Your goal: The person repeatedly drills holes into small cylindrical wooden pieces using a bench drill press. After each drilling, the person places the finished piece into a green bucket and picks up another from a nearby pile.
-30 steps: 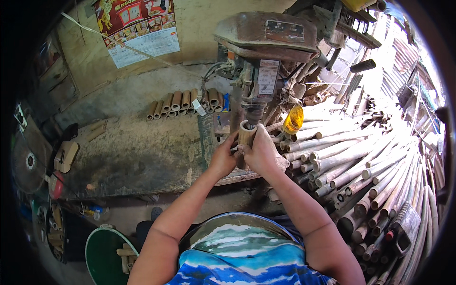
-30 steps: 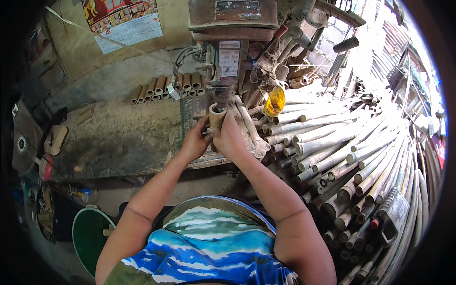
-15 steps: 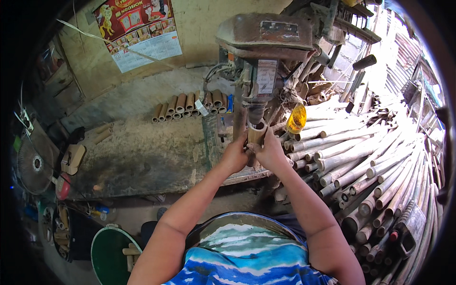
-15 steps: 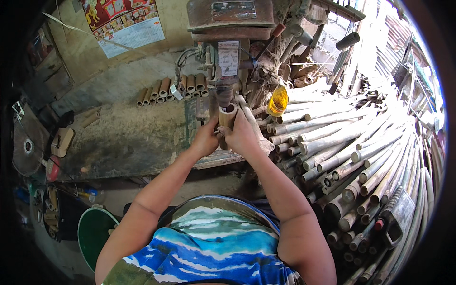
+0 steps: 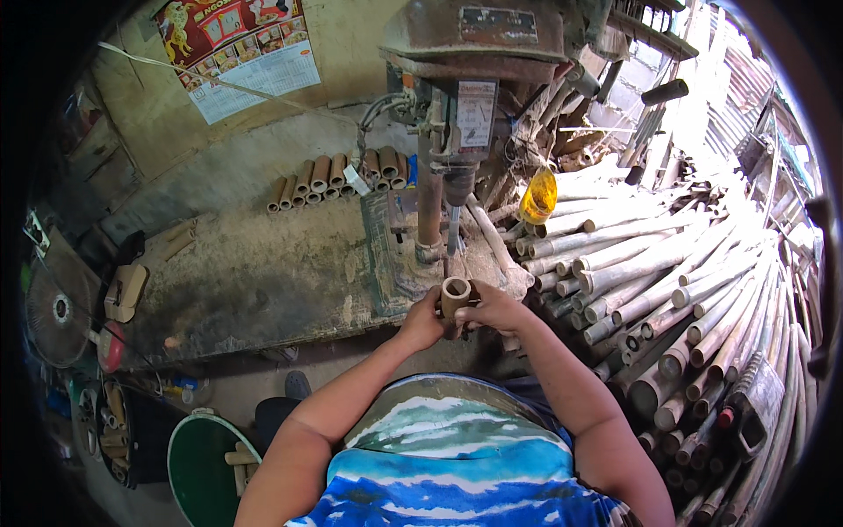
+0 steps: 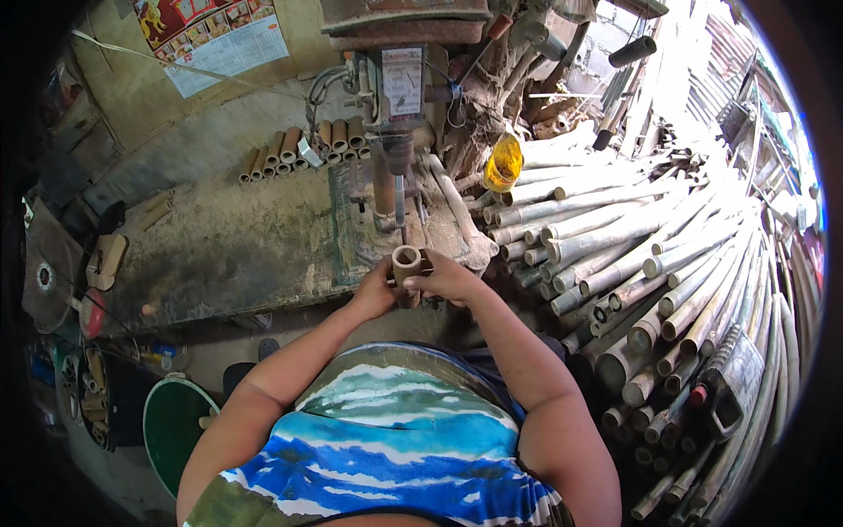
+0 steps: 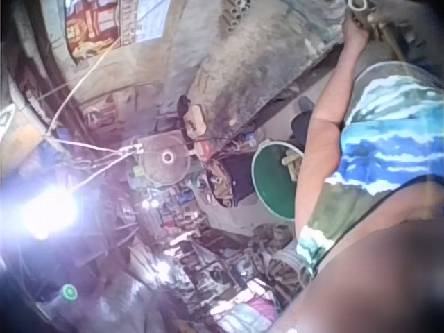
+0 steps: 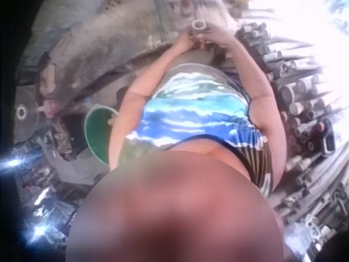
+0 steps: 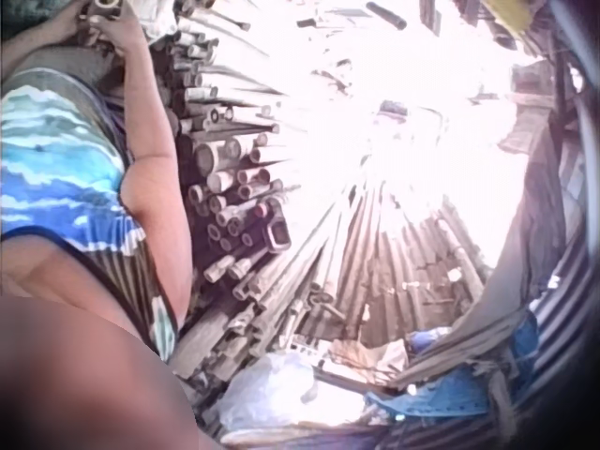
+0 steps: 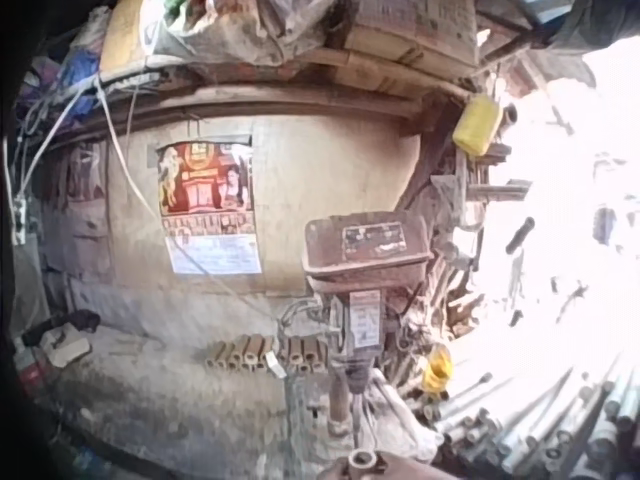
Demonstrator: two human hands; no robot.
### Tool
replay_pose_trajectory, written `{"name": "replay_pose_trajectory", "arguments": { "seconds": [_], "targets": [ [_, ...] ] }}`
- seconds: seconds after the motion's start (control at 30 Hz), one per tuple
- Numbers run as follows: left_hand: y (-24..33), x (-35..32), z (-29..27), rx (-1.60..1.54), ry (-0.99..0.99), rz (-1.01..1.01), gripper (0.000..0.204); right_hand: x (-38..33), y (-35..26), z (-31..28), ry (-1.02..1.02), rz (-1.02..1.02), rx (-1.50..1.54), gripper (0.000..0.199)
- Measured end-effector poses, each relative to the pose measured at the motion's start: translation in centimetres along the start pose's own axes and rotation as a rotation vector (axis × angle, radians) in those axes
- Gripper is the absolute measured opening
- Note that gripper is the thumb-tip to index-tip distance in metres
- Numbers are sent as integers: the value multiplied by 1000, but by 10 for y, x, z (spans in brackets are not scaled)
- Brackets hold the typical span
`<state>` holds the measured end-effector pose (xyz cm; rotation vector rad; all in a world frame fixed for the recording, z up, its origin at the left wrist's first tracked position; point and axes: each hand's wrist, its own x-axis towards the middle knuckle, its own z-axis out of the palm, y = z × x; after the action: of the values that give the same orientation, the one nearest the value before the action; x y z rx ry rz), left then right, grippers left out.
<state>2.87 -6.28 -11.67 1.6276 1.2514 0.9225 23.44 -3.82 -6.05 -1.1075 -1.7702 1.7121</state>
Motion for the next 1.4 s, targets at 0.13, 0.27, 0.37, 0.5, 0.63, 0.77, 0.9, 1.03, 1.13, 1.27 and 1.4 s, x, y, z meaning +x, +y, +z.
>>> {"name": "replay_pose_trajectory", "arguments": {
  "seconds": [0.13,0.27,0.37,0.5,0.63,0.77,0.9,1.03,1.13,1.27,1.4],
  "targets": [
    [1,-13,13,-144,-40,98,65,-17,38,-22,-10,118,630,68],
    [15,-12,19,-39,-18,549,62,-16,61,-14,51,339,765,57],
    [27,-14,24,284,40,791,61,-12,55,-8,152,220,914,42],
    [31,-14,23,316,101,751,57,-17,29,-26,174,23,625,40],
    [32,-4,22,-213,139,312,64,-15,10,-23,297,-176,-80,55],
    [38,10,18,-189,126,186,72,-6,-6,1,382,-330,-330,59],
    [42,25,10,-106,210,136,69,4,-22,11,402,-323,-367,55],
    [48,31,-1,-52,272,35,66,19,-27,15,428,-328,-372,51],
    [57,29,-7,-55,332,65,67,32,-29,17,460,-369,-394,51],
    [73,26,-21,-31,309,119,68,34,-37,21,492,-403,-382,54],
    [84,26,-25,17,301,117,67,27,-45,25,549,-462,-368,58]
  ]
}}
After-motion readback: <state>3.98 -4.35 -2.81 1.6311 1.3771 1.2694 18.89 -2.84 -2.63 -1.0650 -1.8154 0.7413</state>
